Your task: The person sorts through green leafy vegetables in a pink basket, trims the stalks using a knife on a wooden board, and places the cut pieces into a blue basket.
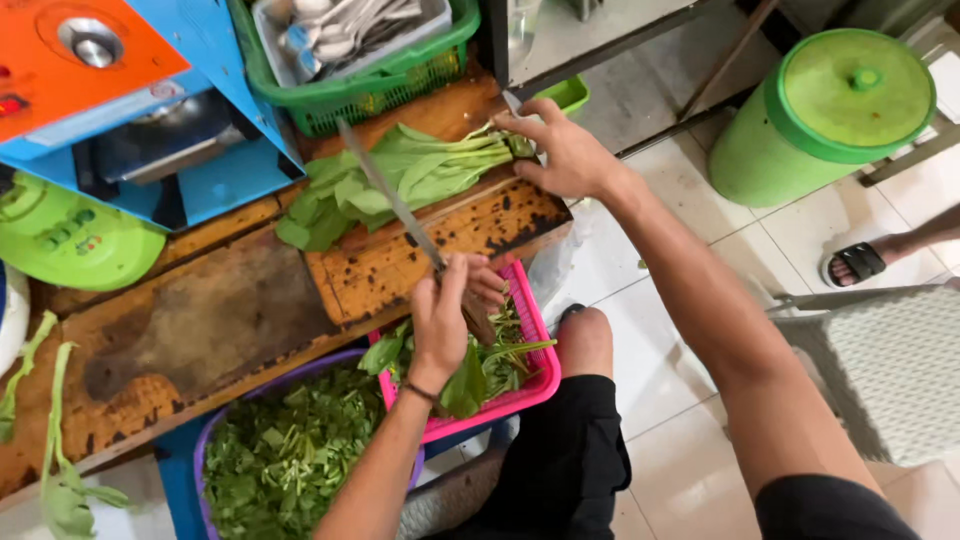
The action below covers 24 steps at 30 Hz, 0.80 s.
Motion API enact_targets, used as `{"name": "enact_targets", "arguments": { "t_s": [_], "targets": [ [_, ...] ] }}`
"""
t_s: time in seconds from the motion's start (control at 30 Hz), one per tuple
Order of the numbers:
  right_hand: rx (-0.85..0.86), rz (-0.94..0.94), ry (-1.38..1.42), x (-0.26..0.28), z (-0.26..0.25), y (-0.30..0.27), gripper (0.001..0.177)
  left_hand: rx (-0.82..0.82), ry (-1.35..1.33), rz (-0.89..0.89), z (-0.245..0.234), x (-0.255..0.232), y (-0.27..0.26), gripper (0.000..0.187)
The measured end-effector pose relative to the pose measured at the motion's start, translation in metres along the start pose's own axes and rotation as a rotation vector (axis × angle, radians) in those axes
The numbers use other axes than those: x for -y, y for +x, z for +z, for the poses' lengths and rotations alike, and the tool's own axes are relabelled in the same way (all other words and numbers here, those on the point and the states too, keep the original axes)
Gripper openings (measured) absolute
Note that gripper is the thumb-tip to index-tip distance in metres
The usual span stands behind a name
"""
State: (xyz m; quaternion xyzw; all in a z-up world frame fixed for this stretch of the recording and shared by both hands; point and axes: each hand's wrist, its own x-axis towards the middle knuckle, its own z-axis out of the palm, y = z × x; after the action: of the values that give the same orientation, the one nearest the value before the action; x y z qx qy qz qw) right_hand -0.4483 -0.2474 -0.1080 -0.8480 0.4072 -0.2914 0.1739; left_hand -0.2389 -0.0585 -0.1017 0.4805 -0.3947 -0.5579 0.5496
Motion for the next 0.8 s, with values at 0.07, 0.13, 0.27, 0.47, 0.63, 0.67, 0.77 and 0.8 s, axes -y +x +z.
{"name": "enact_targets", "arguments": {
  "t_s": [0.07,0.13,0.27,0.47,0.63,0.67,0.77,0.8],
  "targets": [
    [0.078,-0.033,0.027,-0.007,0.0,0.016,0.057,0.042,0.031,0.021,-0.003,0.002,-0.009,0.044],
    [0.016,-0.048,-0.002,-0.014,0.002,0.018,0.036,0.099,0.08,0.047,-0.005,0.007,-0.023,0.038],
    [-0.109,-0.033,0.047,-0.047,0.017,0.016,0.021,0.085,0.059,0.019,-0.002,0.008,-0.03,0.038],
    [-0.306,0.521,-0.004,-0.107,0.044,0.004,0.022,0.077,0.087,0.068,0.004,0.016,-0.031,0.042],
    [-0.065,0.661,-0.098,-0.1,0.038,0.0,0.026,0.158,0.166,0.168,0.022,-0.003,-0.018,0.046],
    [-0.062,0.655,-0.097,-0.074,0.021,-0.005,0.026,0.152,0.165,0.171,0.029,-0.015,-0.013,0.046],
    [-0.492,0.386,0.161,0.015,-0.011,-0.026,0.02,0.145,0.114,0.21,0.047,-0.049,0.005,0.043],
    [-0.401,0.316,0.288,0.049,-0.014,-0.034,0.027,0.153,0.074,0.245,0.055,-0.06,0.016,0.043]
  ]
}}
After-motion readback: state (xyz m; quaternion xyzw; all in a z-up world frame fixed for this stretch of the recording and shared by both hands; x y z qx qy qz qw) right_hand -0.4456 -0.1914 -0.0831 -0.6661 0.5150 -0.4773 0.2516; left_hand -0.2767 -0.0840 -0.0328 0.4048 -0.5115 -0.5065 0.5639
